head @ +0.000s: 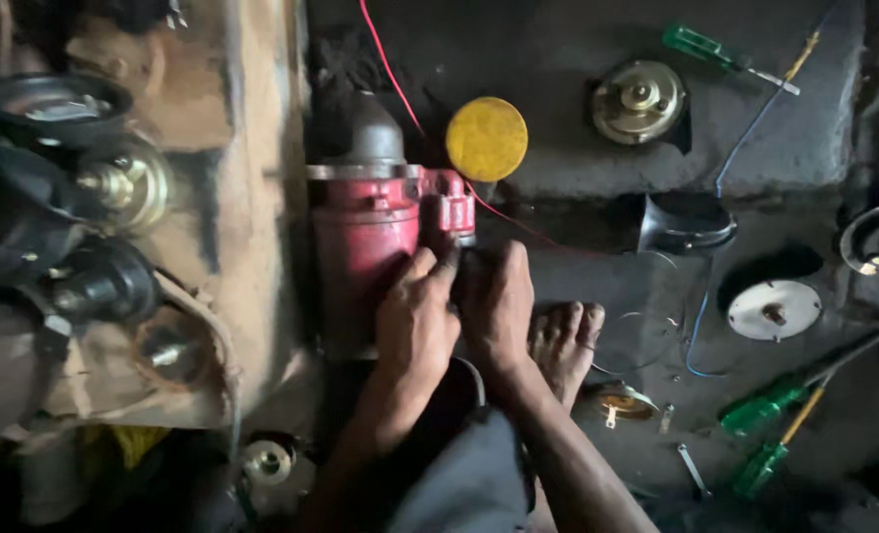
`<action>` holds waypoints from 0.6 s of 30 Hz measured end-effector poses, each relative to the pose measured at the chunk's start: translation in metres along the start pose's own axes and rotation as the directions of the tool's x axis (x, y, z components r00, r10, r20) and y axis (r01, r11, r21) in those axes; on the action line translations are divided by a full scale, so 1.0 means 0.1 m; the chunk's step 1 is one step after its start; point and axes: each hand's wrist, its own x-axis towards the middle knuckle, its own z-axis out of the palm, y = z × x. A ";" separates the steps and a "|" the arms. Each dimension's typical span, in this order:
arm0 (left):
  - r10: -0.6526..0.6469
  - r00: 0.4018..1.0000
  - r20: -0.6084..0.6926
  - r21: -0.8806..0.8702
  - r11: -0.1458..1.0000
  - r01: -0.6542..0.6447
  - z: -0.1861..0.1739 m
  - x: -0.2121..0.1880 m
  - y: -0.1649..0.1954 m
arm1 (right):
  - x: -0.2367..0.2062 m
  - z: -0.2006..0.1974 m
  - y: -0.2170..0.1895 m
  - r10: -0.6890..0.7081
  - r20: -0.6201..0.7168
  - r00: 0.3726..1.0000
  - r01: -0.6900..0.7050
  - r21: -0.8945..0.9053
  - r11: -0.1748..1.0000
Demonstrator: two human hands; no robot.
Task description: The person is repairing a red cylindrical electrical component, likely a motor or starter, by hand. They repeatedly adjust and tighten a small metal bracket or clip on the side of the component while sitting on the floor.
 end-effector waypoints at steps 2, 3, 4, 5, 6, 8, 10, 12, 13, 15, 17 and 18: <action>0.025 0.998 -0.065 -0.019 0.999 -0.026 -0.01 0.00 0.01 | 0.01 0.01 0.00 0.048 0.034 0.998 -0.050 0.063 0.997; 0.041 0.994 -0.096 -0.028 0.999 -0.044 0.00 0.00 0.01 | 0.02 0.01 -0.01 0.005 0.009 1.000 -0.006 0.054 0.999; 0.046 0.994 -0.102 -0.018 0.999 -0.048 0.00 0.00 0.01 | 0.02 0.01 -0.01 -0.023 -0.013 1.000 0.024 0.033 0.999; 0.041 0.995 -0.095 -0.009 0.999 -0.042 0.00 0.01 0.01 | 0.01 0.01 -0.02 -0.039 -0.024 0.999 0.039 0.010 0.999; 0.033 0.996 -0.086 0.001 0.999 -0.033 0.00 0.01 0.01 | 0.01 0.01 -0.02 -0.048 -0.044 0.998 0.048 0.009 0.999; 0.019 1.000 -0.011 -0.039 0.999 -0.019 0.01 0.00 -0.01 | 0.02 0.01 -0.04 -0.074 -0.071 0.995 0.075 0.009 0.997; 0.031 0.999 -0.041 -0.047 0.998 -0.032 0.03 0.00 -0.02 | 0.01 0.01 -0.04 -0.026 -0.030 0.999 0.025 -0.012 1.000; 0.054 0.990 -0.130 -0.043 0.997 -0.060 0.05 0.00 -0.02 | 0.03 0.02 -0.04 -0.009 -0.023 1.000 0.008 -0.024 1.000; 0.080 0.985 -0.155 -0.035 0.996 -0.086 0.06 0.00 -0.03 | 0.03 0.02 -0.05 0.005 -0.027 1.000 -0.006 -0.035 0.999; 0.117 0.975 -0.191 -0.017 0.992 -0.122 0.06 0.00 -0.04 | 0.05 0.02 -0.06 0.030 -0.032 0.999 -0.031 -0.034 0.999; 0.067 0.995 -0.072 -0.038 0.997 -0.070 0.05 0.00 -0.05 | 0.07 0.02 -0.09 0.046 -0.030 0.998 -0.046 -0.011 0.999; 0.051 0.998 -0.027 -0.036 0.998 -0.052 0.05 0.01 -0.05 | 0.06 0.02 -0.09 0.051 -0.025 0.998 -0.051 0.001 0.999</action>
